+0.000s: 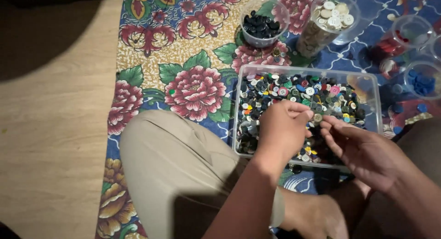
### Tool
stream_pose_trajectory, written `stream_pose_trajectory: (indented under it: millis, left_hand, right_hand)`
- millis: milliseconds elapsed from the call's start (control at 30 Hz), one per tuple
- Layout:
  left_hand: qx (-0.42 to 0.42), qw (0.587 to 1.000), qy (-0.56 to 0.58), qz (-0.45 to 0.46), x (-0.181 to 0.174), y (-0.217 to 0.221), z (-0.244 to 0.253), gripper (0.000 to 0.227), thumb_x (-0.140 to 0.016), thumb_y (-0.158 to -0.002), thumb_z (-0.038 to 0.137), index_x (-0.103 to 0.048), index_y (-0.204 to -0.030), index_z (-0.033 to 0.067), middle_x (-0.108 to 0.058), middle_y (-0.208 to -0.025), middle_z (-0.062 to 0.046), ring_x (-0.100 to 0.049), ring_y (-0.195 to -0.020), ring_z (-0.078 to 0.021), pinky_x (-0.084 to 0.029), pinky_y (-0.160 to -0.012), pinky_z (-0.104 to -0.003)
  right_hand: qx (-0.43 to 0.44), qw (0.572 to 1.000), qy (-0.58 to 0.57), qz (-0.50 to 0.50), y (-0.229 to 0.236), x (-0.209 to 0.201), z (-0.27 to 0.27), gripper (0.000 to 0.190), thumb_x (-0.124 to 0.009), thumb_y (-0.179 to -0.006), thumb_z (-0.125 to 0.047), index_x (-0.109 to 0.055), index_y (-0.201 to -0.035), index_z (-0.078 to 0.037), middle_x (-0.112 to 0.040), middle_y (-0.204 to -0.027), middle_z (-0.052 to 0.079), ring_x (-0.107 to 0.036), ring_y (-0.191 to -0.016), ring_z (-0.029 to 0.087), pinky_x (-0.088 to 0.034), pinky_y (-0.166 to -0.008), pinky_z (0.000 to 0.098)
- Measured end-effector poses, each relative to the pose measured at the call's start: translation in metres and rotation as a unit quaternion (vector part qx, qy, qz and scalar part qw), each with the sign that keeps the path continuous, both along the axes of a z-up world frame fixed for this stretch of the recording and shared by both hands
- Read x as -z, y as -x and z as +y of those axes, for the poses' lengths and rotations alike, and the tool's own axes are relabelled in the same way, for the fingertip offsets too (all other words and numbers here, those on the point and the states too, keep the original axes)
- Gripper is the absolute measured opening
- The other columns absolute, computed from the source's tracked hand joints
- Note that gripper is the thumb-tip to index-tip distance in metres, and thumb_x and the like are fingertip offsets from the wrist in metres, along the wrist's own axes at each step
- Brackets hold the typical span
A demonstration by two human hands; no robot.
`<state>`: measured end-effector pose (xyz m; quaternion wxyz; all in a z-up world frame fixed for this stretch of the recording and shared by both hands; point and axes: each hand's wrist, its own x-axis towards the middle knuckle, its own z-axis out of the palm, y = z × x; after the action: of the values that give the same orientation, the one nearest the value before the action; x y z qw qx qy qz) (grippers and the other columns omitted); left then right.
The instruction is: Sorting various buttons from a large mixed container into smaller categorized containers by hand.
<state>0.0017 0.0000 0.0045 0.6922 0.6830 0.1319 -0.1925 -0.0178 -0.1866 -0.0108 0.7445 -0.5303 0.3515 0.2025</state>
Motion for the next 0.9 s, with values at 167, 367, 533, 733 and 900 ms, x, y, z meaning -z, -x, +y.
stream_pose_trajectory:
  millis: [167,367,533,733,900]
  left_hand:
    - [0.030,0.999,-0.009,0.026,-0.008,-0.001,0.005,0.019,-0.060,-0.096,0.006,-0.073,-0.107,-0.0007,-0.075,-0.088,-0.009,-0.069,-0.059,-0.0137,-0.050,-0.050,-0.027]
    - [0.023,1.000,-0.015,-0.005,-0.014,0.009,0.000,0.016,-0.064,-0.094,0.007,-0.074,-0.104,0.0016,-0.078,-0.091,-0.008,-0.069,-0.066,-0.0132,-0.053,-0.057,-0.026]
    - [0.054,0.995,-0.084,-0.008,-0.030,0.014,-0.004,0.013,-0.068,-0.092,0.008,-0.079,-0.099,0.0040,-0.076,-0.080,-0.007,-0.071,-0.062,-0.0136,-0.059,-0.058,-0.026]
    - [0.020,0.982,-0.181,-0.043,-0.020,0.014,0.009,0.022,-0.060,-0.091,0.007,-0.081,-0.097,0.0102,-0.079,-0.083,-0.007,-0.071,-0.062,-0.0168,-0.061,-0.058,-0.029]
    - [-0.043,0.959,-0.271,-0.064,-0.007,0.010,0.020,0.016,-0.064,-0.090,0.015,-0.080,-0.094,0.0153,-0.081,-0.087,-0.002,-0.074,-0.068,-0.0210,-0.059,-0.066,-0.035]
  right_hand:
    - [-0.001,1.000,0.005,-0.003,-0.003,0.000,-0.005,0.044,-0.036,-0.108,-0.012,-0.054,-0.146,-0.002,-0.061,-0.128,0.008,-0.057,-0.113,0.011,-0.048,-0.102,0.0205]
    - [-0.013,1.000,-0.018,-0.021,0.003,0.014,-0.010,0.037,-0.035,-0.107,-0.013,-0.054,-0.135,0.004,-0.062,-0.121,0.016,-0.060,-0.106,0.018,-0.049,-0.093,0.0249]
    - [-0.008,0.995,-0.101,-0.022,0.008,0.021,0.016,0.028,-0.044,-0.111,-0.022,-0.056,-0.115,0.003,-0.058,-0.099,0.012,-0.057,-0.085,0.016,-0.053,-0.083,0.0296]
    - [0.052,0.988,-0.145,0.000,0.006,0.037,0.004,0.027,-0.047,-0.108,-0.015,-0.058,-0.123,0.004,-0.065,-0.109,0.009,-0.064,-0.098,0.010,-0.056,-0.092,0.0215]
    - [0.003,0.998,0.003,-0.061,-0.005,0.046,-0.021,0.022,-0.059,-0.107,-0.027,-0.067,-0.108,-0.007,-0.045,-0.077,-0.003,-0.040,-0.069,0.005,-0.035,-0.059,0.0186]
